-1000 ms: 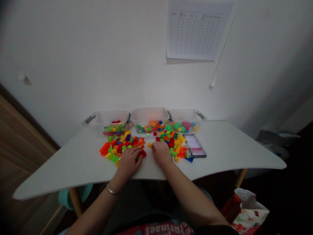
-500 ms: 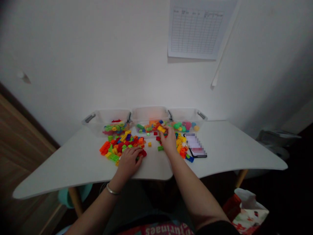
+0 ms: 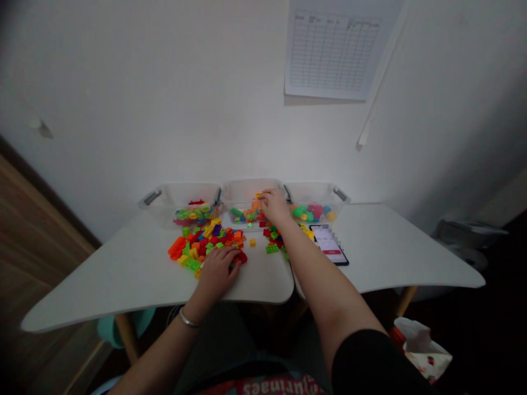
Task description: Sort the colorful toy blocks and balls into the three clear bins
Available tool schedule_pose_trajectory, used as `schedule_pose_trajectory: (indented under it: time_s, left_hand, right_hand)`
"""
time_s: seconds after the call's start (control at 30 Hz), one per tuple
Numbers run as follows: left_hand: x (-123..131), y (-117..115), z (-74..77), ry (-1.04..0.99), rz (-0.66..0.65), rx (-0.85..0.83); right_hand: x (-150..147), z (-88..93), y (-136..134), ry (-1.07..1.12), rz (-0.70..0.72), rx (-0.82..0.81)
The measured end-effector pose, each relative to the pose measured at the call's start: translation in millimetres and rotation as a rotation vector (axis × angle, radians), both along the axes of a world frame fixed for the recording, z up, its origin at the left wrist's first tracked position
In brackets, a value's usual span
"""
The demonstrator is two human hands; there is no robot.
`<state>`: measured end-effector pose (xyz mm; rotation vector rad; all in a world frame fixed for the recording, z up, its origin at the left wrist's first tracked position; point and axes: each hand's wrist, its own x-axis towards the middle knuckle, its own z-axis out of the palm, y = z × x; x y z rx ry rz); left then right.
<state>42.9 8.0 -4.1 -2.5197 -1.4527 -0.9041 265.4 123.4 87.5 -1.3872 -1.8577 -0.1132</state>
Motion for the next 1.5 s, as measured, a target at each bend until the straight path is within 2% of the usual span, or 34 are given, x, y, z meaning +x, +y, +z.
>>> schedule_pose_trajectory:
  time_s: [0.3, 0.43, 0.57, 0.67, 0.73, 0.9, 1.0, 1.1, 1.5]
  left_hand:
    - [0, -1, 1.3, 0.002, 0.007, -0.015]
    - [0, -1, 2.3, 0.001, 0.003, -0.02]
    - [0, -2, 2.9, -0.005, -0.004, -0.021]
    - [0, -1, 1.8, -0.011, -0.004, -0.011]
    - [0, -1, 0.9, -0.006, -0.005, -0.001]
    - [0, -1, 0.2, 0.005, -0.007, 0.0]
    - [0, -1, 0.5, 0.002, -0.005, -0.004]
    - [1, 0, 0.4, -0.002, -0.002, 0.003]
    - [1, -1, 2.3, 0.012, -0.007, 0.0]
  right_hand:
    - [-19, 4.9, -6, -0.21, -0.03, -0.13]
    - [-16, 7.0, -5, -0.129, -0.001, -0.139]
    - [-14, 5.4, -16, 0.062, 0.017, 0.009]
    - [-20, -7.9, -33, 0.132, 0.0, 0.093]
    - [-28, -24.9, -47, 0.11, 0.03, 0.064]
    - [-46, -77.4, -85, -0.147, 0.015, -0.08]
    - [-49, -96.2, -99, -0.241, -0.003, -0.089]
    - [-48, -100.9, -102, -0.26, -0.023, -0.087]
    - [-45, -100.7, -97, -0.24, 0.007, -0.09]
